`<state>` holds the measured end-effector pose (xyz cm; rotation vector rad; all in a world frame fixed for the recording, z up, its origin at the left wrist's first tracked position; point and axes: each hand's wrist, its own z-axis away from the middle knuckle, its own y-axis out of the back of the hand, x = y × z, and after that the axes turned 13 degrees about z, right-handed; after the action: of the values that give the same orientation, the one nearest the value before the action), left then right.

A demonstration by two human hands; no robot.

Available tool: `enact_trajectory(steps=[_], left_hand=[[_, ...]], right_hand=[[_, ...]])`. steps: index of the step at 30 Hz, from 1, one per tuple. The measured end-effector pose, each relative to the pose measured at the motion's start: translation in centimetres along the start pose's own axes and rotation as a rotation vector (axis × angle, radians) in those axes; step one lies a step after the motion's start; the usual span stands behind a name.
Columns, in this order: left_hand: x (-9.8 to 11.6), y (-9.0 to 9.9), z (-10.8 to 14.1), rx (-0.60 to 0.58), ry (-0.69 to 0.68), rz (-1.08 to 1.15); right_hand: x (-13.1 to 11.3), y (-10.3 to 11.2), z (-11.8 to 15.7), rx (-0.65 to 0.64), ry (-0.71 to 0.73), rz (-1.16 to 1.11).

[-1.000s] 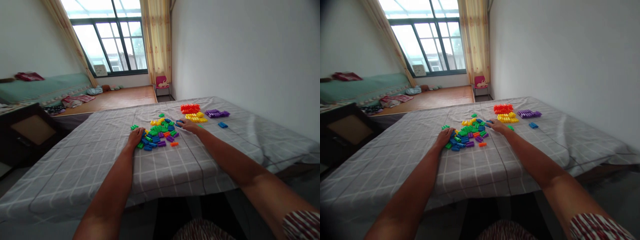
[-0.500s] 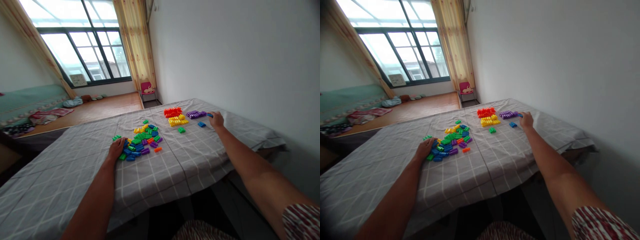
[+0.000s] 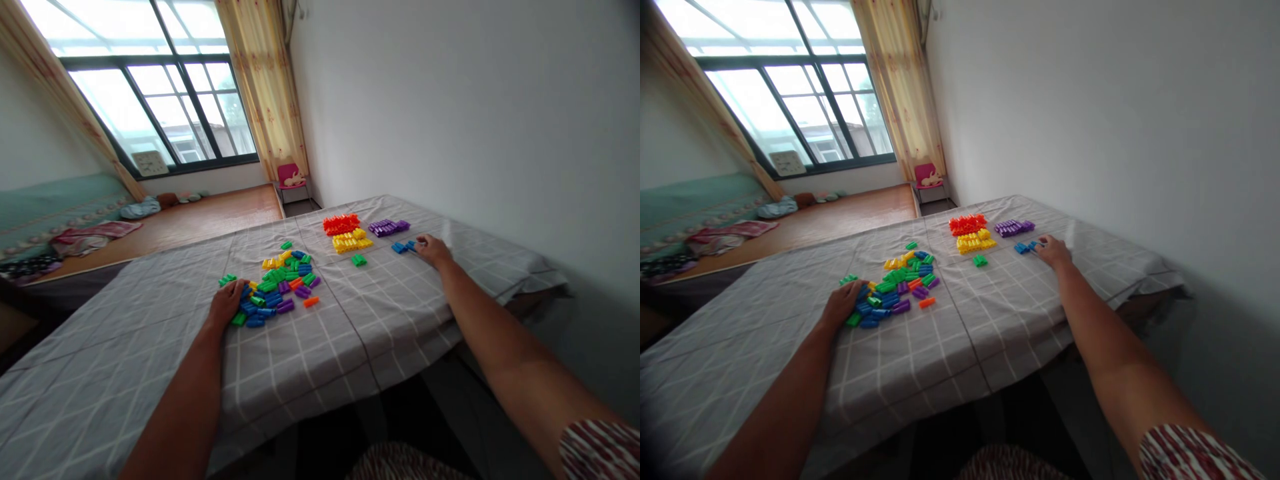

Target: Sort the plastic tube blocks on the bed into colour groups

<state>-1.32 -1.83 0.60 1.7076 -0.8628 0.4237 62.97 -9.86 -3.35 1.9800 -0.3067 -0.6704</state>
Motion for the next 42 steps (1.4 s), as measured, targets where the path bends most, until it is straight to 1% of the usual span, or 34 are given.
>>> enact_trajectory(steps=[2, 7, 11, 12, 14, 16, 17, 19, 21, 22, 24, 26, 28, 30, 32, 33, 35, 37, 39, 42], left_hand=[[0.0, 0.0, 0.0, 0.003, -0.003, 0.0], [-0.2, -0.1, -0.1, 0.006, -0.011, -0.001], [-0.2, -0.2, -0.1, 0.004, -0.021, -0.013], [-0.2, -0.2, -0.1, 0.004, -0.027, -0.012], [-0.1, -0.2, 0.0, 0.008, -0.041, -0.008], [0.0, -0.3, 0.1, 0.012, -0.043, -0.009], [0.1, -0.4, 0.1, 0.014, -0.038, -0.008], [0.1, -0.6, 0.2, 0.013, -0.028, -0.005], [0.1, -0.7, 0.1, 0.009, -0.035, 0.004], [0.1, -0.8, 0.1, 0.008, -0.04, 0.009], [0.0, -1.0, 0.0, 0.008, -0.045, 0.019], [-0.1, -1.1, 0.0, 0.007, -0.048, 0.026], [0.0, -1.1, 0.1, 0.005, -0.059, 0.028], [0.2, -1.0, 0.2, 0.004, -0.068, 0.031], [0.4, -0.9, 0.4, 0.005, -0.063, 0.032], [0.5, -0.8, 0.5, 0.004, -0.058, 0.032], [0.7, -0.7, 0.6, 0.002, -0.052, 0.032], [0.9, -0.7, 0.7, -0.001, -0.047, 0.035], [0.9, -0.7, 0.7, -0.006, -0.039, 0.041], [0.7, -0.7, 0.5, -0.009, -0.043, 0.046]], right_hand=[[-0.1, 0.1, 0.1, -0.018, 0.046, 0.021], [-0.7, 0.0, 0.3, 0.056, 0.086, 0.022], [-1.0, 0.0, 0.3, 0.04, 0.219, -0.017], [-1.1, 0.0, 0.3, 0.047, 0.221, -0.015], [-1.1, 0.0, 0.4, 0.08, 0.167, 0.01], [-1.2, 0.1, 0.5, 0.138, 0.097, 0.043], [-1.4, 0.3, 0.6, 0.174, 0.086, 0.054], [-2.4, 0.7, 0.8, 0.255, 0.127, 0.063], [-4.4, 1.4, 1.2, 0.319, 0.248, 0.053], [-5.9, 1.8, 1.6, 0.333, 0.329, 0.04], [-9.8, 2.5, 2.6, 0.303, 0.507, -0.011], [-14.5, 2.9, 4.3, 0.189, 0.674, -0.102], [-19.3, 2.9, 6.3, 0.002, 0.778, -0.208], [-23.7, 2.5, 8.5, -0.204, 0.823, -0.288], [-27.0, 1.8, 10.4, -0.309, 0.851, -0.326], [-28.3, 1.5, 11.2, -0.335, 0.862, -0.339], [-30.1, 0.9, 12.2, -0.373, 0.874, -0.367], [-31.0, 0.7, 12.6, -0.412, 0.87, -0.405], [-31.3, 0.7, 12.5, -0.442, 0.851, -0.445], [-30.7, 1.0, 11.8, -0.462, 0.799, -0.501]])
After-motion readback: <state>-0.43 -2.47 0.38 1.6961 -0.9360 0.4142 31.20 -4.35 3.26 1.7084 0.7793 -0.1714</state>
